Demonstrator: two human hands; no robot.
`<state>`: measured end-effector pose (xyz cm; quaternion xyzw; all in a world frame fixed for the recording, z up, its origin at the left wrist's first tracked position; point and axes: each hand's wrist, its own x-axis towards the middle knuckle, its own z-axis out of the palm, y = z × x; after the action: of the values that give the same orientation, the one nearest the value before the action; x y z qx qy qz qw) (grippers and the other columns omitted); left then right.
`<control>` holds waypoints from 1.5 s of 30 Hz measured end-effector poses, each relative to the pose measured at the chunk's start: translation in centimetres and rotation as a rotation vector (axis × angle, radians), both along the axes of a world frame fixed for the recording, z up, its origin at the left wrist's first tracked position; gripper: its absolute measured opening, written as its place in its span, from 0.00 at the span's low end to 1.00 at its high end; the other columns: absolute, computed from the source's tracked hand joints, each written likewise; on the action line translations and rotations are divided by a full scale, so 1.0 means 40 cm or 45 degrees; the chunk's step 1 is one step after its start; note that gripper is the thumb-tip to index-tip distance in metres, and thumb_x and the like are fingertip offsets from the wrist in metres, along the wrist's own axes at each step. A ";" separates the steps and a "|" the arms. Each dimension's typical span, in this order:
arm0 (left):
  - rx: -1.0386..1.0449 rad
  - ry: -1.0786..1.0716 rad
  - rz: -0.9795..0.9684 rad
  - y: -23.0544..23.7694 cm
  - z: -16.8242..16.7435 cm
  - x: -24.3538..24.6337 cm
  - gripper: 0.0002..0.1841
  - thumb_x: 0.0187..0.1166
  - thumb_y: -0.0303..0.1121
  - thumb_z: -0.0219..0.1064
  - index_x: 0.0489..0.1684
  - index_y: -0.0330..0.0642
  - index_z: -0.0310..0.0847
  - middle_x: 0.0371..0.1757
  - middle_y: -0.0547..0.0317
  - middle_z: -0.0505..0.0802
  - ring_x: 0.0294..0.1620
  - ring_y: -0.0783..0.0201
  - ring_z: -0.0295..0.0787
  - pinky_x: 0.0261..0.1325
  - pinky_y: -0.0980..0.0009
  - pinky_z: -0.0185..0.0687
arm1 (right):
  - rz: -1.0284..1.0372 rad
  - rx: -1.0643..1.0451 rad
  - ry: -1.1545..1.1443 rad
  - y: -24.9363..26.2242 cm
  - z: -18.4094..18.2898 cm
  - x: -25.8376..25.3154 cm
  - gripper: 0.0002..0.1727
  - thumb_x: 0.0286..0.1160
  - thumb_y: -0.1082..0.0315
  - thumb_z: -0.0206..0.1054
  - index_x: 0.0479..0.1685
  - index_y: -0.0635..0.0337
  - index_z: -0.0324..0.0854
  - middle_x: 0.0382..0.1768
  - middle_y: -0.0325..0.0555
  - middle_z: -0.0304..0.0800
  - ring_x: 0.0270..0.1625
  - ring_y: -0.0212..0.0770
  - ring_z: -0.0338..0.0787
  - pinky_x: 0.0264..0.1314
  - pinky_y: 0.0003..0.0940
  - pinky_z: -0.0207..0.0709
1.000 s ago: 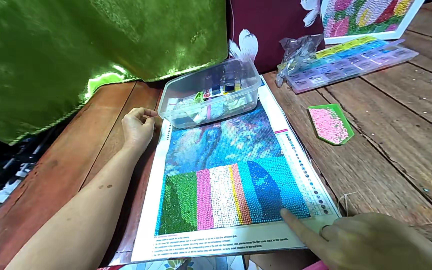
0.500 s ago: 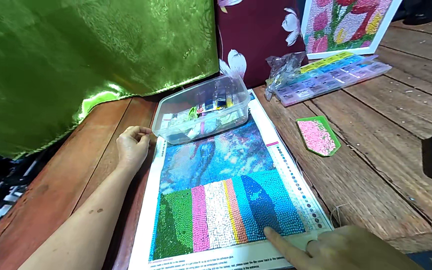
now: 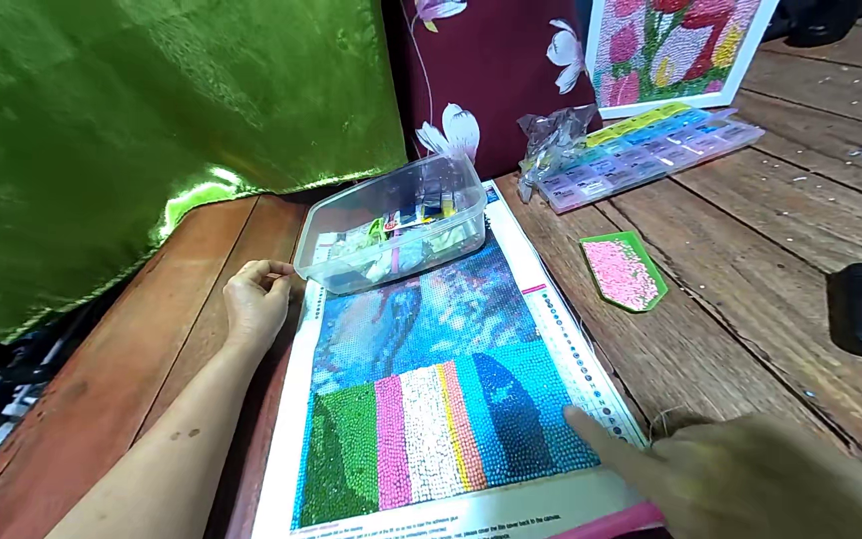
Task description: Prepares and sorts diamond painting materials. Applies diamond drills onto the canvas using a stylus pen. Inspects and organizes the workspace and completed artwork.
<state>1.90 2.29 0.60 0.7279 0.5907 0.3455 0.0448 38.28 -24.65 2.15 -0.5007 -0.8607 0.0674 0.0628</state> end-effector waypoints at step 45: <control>-0.049 0.019 -0.017 -0.006 0.008 0.007 0.08 0.79 0.16 0.59 0.45 0.23 0.83 0.48 0.38 0.87 0.38 0.57 0.84 0.48 0.59 0.82 | -0.095 -0.025 0.321 0.053 -0.045 0.077 0.27 0.64 0.70 0.60 0.63 0.40 0.93 0.16 0.37 0.84 0.17 0.40 0.82 0.16 0.41 0.68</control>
<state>2.17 2.07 0.92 0.7332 0.5927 0.3285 0.0567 41.34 -22.53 0.37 -0.5206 -0.8260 0.1359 0.1680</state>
